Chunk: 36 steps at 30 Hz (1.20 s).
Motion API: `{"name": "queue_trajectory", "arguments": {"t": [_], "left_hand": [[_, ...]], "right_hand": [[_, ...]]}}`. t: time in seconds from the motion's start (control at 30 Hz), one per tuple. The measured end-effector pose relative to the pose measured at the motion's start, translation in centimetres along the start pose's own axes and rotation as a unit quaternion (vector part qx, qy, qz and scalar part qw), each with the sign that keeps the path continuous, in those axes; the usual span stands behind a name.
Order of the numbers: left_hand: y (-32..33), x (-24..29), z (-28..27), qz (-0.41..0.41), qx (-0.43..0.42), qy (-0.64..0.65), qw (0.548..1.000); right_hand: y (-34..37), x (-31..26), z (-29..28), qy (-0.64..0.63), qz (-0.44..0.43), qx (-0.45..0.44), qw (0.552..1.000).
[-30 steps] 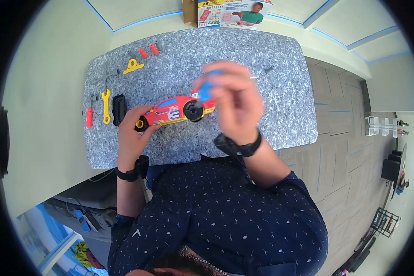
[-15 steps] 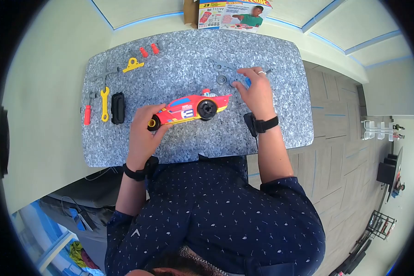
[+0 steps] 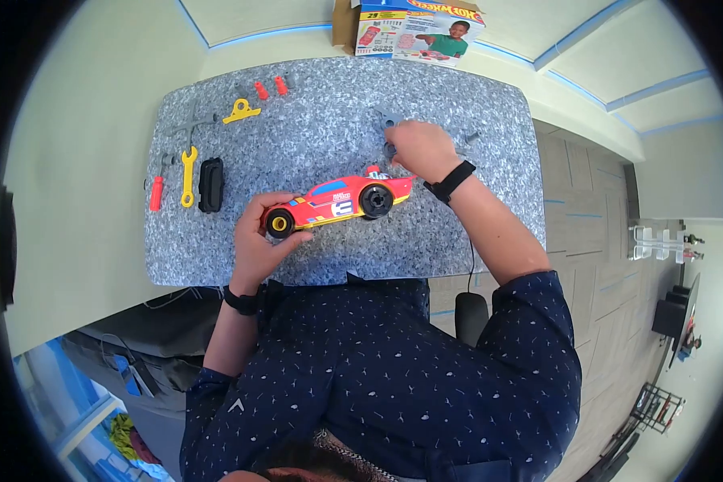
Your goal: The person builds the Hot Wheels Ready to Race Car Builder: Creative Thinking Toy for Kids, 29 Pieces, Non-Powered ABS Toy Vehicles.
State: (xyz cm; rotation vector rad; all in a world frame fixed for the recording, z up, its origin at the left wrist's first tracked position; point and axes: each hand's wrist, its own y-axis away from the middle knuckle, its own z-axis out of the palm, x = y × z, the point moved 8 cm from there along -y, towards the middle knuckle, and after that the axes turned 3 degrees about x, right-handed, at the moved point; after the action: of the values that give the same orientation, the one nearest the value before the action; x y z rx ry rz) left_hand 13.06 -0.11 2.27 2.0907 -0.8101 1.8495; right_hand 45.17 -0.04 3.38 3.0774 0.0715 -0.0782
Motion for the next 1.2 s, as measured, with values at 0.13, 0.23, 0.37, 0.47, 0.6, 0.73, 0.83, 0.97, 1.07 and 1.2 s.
{"name": "queue_trajectory", "arguments": {"t": [0.13,0.23,0.37,0.47,0.6,0.73,0.83,0.97,1.07,1.2], "left_hand": [[0.9,-0.7,-0.2,-0.002,0.010,0.034,0.999],[1.2,-0.5,-0.1,0.012,-0.017,0.021,1.000],[1.2,-0.3,-0.1,0.024,-0.005,0.028,0.999],[1.3,-0.5,-0.2,0.027,0.001,0.028,0.999],[1.3,-0.2,-0.3,0.031,-0.005,0.003,1.000],[1.4,0.6,-0.5,0.038,-0.024,-0.021,0.999],[1.8,-0.6,-0.6,0.006,-0.026,-0.023,0.999],[2.1,-1.8,-0.7,0.001,-0.030,-0.030,0.999],[1.8,-0.9,-0.6,0.014,-0.025,-0.021,0.999],[1.8,0.5,-0.6,0.072,-0.014,-0.008,0.997]], "right_hand": [[-1.1,-0.2,0.6,0.026,-0.015,-0.011,0.999],[-1.4,-0.1,0.5,0.015,-0.017,-0.026,0.999],[-1.8,-0.3,-1.2,-0.021,-0.028,-0.014,0.999],[-2.7,-1.3,-2.0,-0.035,-0.050,0.000,0.998],[-4.3,-2.0,-0.9,-0.018,-0.080,-0.037,0.996],[-5.9,-1.3,0.6,-0.018,-0.124,-0.047,0.991],[-5.8,-1.3,0.1,-0.023,-0.109,-0.033,0.993],[-5.9,-0.6,-0.3,-0.030,-0.099,0.029,0.994],[-5.2,-1.0,-3.6,-0.127,-0.104,0.101,0.981],[-0.5,-6.3,-10.8,-0.342,-0.075,0.127,0.928]]}}
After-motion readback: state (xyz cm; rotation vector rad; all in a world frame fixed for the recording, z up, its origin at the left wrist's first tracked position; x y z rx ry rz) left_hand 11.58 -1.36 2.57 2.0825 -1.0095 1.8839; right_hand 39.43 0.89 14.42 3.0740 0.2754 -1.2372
